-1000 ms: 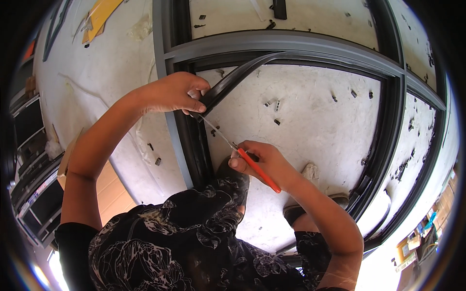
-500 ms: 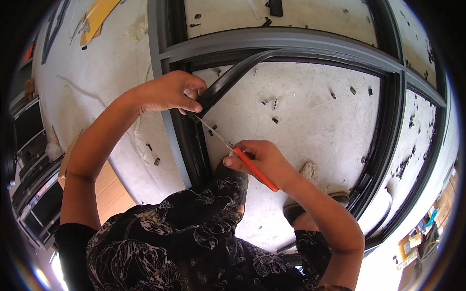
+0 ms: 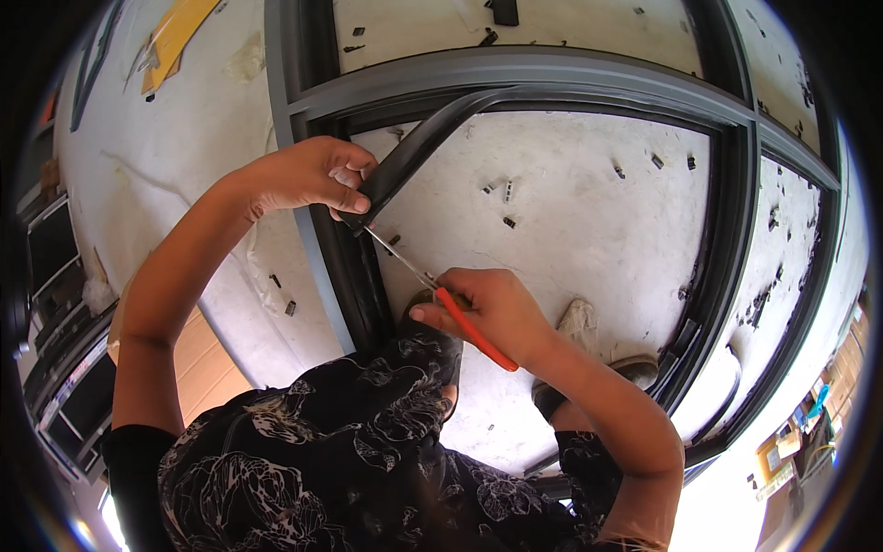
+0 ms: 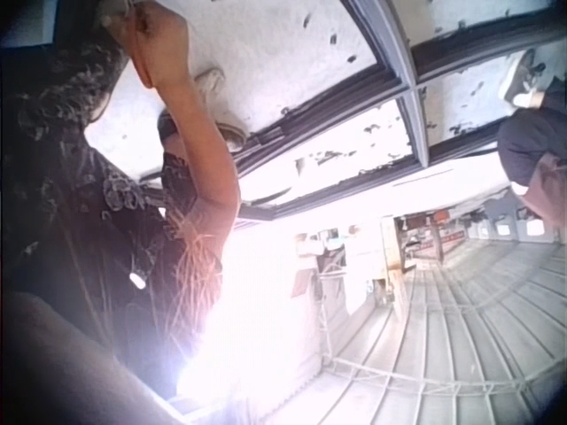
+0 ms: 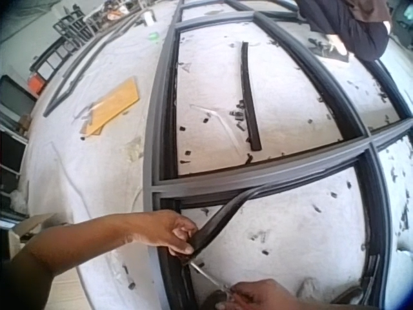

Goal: Fitting rubber gaskets into a metal frame assembly and cutting them to size with scissors.

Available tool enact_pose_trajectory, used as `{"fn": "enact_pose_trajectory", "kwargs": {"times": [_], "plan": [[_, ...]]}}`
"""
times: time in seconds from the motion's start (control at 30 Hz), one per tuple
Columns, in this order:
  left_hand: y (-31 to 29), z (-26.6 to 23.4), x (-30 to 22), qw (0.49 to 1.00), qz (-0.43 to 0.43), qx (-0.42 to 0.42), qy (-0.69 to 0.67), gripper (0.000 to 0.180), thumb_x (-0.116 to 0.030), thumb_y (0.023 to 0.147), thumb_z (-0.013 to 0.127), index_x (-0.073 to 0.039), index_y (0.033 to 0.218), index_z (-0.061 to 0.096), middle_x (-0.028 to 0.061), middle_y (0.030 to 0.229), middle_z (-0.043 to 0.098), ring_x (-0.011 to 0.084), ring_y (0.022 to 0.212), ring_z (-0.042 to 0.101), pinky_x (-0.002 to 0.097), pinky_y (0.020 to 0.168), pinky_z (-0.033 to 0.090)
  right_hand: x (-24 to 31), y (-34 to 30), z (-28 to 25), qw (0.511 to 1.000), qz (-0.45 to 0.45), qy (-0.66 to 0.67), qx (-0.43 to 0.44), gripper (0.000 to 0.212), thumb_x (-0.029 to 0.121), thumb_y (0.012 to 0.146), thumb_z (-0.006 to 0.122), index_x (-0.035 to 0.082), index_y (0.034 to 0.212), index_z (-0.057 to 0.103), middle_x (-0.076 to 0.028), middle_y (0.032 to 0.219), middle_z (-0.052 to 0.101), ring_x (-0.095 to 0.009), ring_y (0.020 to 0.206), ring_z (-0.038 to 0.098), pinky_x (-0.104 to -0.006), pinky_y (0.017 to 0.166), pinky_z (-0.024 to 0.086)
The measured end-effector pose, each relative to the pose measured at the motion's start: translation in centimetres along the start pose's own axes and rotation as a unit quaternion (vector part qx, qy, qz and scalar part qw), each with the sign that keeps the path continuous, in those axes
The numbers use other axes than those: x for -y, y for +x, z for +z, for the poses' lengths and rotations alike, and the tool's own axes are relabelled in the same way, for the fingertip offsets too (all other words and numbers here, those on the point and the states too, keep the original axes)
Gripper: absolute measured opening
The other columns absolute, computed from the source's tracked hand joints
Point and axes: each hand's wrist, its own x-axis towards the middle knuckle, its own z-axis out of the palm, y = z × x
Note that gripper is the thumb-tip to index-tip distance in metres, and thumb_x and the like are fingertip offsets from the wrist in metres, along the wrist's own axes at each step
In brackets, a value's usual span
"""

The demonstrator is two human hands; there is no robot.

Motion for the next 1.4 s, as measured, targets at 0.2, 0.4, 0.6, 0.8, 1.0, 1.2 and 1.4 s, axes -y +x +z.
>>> {"fn": "enact_pose_trajectory", "kwargs": {"times": [0.2, 0.4, 0.6, 0.8, 1.0, 1.2, 1.4], "plan": [[0.0, 0.0, 0.0, 0.999, 0.003, 0.031, -0.026, 0.028, -0.017, 0.083, 0.072, 0.001, 0.103, 0.065, 0.0094, 0.085, 0.070, 0.0164, 0.080, 0.069, 0.0277, 0.076, 0.055, -1.8, -0.5, -0.1, 0.998, -0.055, -0.010, -0.022, 0.040, 0.039, 0.084, 0.076, 0.001, 0.093, 0.066, -0.009, 0.065, 0.055, -0.018, 0.057, 0.051, -0.0315, 0.057, 0.044], [0.8, 2.9, 1.5, 0.988, -0.001, 0.027, -0.152, 0.035, -0.018, 0.086, 0.072, 0.002, 0.113, 0.061, 0.0130, 0.095, 0.072, 0.0172, 0.082, 0.069, 0.0286, 0.076, 0.054, -2.2, -3.2, -0.6, 0.993, 0.033, 0.106, 0.032, 0.035, 0.036, 0.089, 0.073, 0.003, 0.097, 0.063, -0.002, 0.074, 0.054, -0.010, 0.066, 0.047, -0.0260, 0.061, 0.040], [0.8, 7.2, 1.0, 0.961, 0.000, -0.065, -0.267, 0.030, -0.021, 0.089, 0.072, -0.005, 0.112, 0.061, 0.0086, 0.097, 0.073, 0.0119, 0.086, 0.065, 0.0274, 0.077, 0.049, -3.2, -7.2, 1.9, 0.976, 0.037, 0.214, 0.031, 0.039, 0.040, 0.093, 0.067, 0.003, 0.103, 0.056, 0.001, 0.080, 0.048, -0.008, 0.072, 0.043, -0.0235, 0.064, 0.038], [1.0, 9.9, 0.6, 0.941, 0.039, -0.136, -0.309, 0.026, -0.023, 0.092, 0.069, -0.008, 0.112, 0.061, 0.0067, 0.101, 0.073, 0.0117, 0.092, 0.064, 0.0290, 0.082, 0.047, -3.0, -7.0, 4.2, 0.971, 0.053, 0.226, -0.062, 0.037, 0.037, 0.094, 0.066, 0.003, 0.103, 0.056, 0.004, 0.077, 0.046, -0.006, 0.070, 0.040, -0.0215, 0.062, 0.035], [1.6, 10.9, 0.3, 0.921, 0.040, -0.147, -0.359, 0.023, -0.023, 0.094, 0.067, -0.010, 0.113, 0.060, 0.0061, 0.104, 0.072, 0.0139, 0.101, 0.065, 0.0305, 0.087, 0.047, -2.7, -7.0, 5.7, 0.952, 0.063, 0.255, -0.160, 0.034, 0.031, 0.090, 0.073, 0.001, 0.099, 0.061, 0.002, 0.066, 0.048, -0.007, 0.064, 0.041, -0.0231, 0.057, 0.036], [2.4, 11.5, 0.3, 0.911, 0.043, -0.171, -0.374, 0.025, -0.023, 0.094, 0.067, -0.011, 0.114, 0.059, 0.0060, 0.106, 0.072, 0.0145, 0.103, 0.065, 0.0299, 0.088, 0.047, -2.6, -6.7, 5.3, 0.952, 0.072, 0.236, -0.180, 0.033, 0.030, 0.090, 0.073, 0.001, 0.100, 0.061, 0.002, 0.065, 0.048, -0.006, 0.064, 0.041, -0.0234, 0.058, 0.037], [2.3, 11.6, -0.2, 0.907, 0.036, -0.174, -0.382, 0.026, -0.023, 0.094, 0.067, -0.010, 0.114, 0.058, 0.0058, 0.107, 0.072, 0.0136, 0.104, 0.064, 0.0291, 0.088, 0.047, -2.8, -6.3, 5.1, 0.958, 0.048, 0.207, -0.191, 0.034, 0.030, 0.090, 0.073, 0.000, 0.101, 0.061, 0.001, 0.065, 0.052, -0.007, 0.064, 0.044, -0.0235, 0.059, 0.040]]}}
